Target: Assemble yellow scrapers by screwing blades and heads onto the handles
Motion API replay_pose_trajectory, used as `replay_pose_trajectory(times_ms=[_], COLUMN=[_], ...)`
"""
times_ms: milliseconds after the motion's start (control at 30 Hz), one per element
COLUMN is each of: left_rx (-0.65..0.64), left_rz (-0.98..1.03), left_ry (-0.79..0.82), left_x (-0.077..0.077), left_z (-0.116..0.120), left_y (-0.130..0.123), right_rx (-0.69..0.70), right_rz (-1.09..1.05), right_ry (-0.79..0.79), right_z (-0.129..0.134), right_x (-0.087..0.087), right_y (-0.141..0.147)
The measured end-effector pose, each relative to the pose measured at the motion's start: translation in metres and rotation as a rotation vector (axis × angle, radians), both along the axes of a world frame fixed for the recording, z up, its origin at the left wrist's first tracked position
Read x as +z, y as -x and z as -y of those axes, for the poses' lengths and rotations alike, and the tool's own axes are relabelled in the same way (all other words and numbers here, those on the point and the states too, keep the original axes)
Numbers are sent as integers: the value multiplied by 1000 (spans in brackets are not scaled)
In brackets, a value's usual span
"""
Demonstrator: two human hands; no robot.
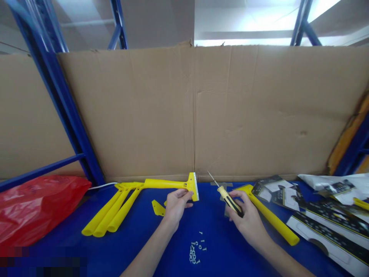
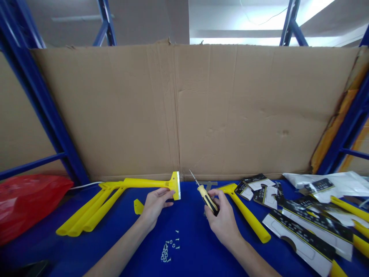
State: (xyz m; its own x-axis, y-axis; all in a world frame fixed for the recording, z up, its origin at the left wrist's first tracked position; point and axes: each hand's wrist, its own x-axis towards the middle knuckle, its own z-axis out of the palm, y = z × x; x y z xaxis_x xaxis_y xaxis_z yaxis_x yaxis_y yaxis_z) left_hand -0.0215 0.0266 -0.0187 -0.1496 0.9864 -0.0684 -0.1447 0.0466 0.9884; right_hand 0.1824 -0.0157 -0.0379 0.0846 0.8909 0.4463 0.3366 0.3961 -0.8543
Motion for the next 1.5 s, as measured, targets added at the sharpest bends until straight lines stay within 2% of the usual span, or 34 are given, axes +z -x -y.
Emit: replay_pose_trajectory(times_ms=[67,233,367,500,733,1000,1500], left_rx=[10,8,4,-8,-21,-3,10], left_rz=[1,14,19,17,3,6,19], left_ry=[4,4,-9,-13,-7,14,18], left_x=[2,4,0,-3,-3,1,2], left_z=[1,1,0,-1,-2,1,0], left_y=[-1,-1,0,1,1,0,-1], right_rx=[-15,-98,-148,-127,-87,-63,-76], right_rz=[-63,-110,-115,-74,-1,48,85], right_ry=[21,-49,-106,-130,-152,-144,-173], right_z=[1,5,8,11,18,16,17], right_x=[2,13,12,11,22,13,16], right_y=[-1,1,0,0,6,4,4])
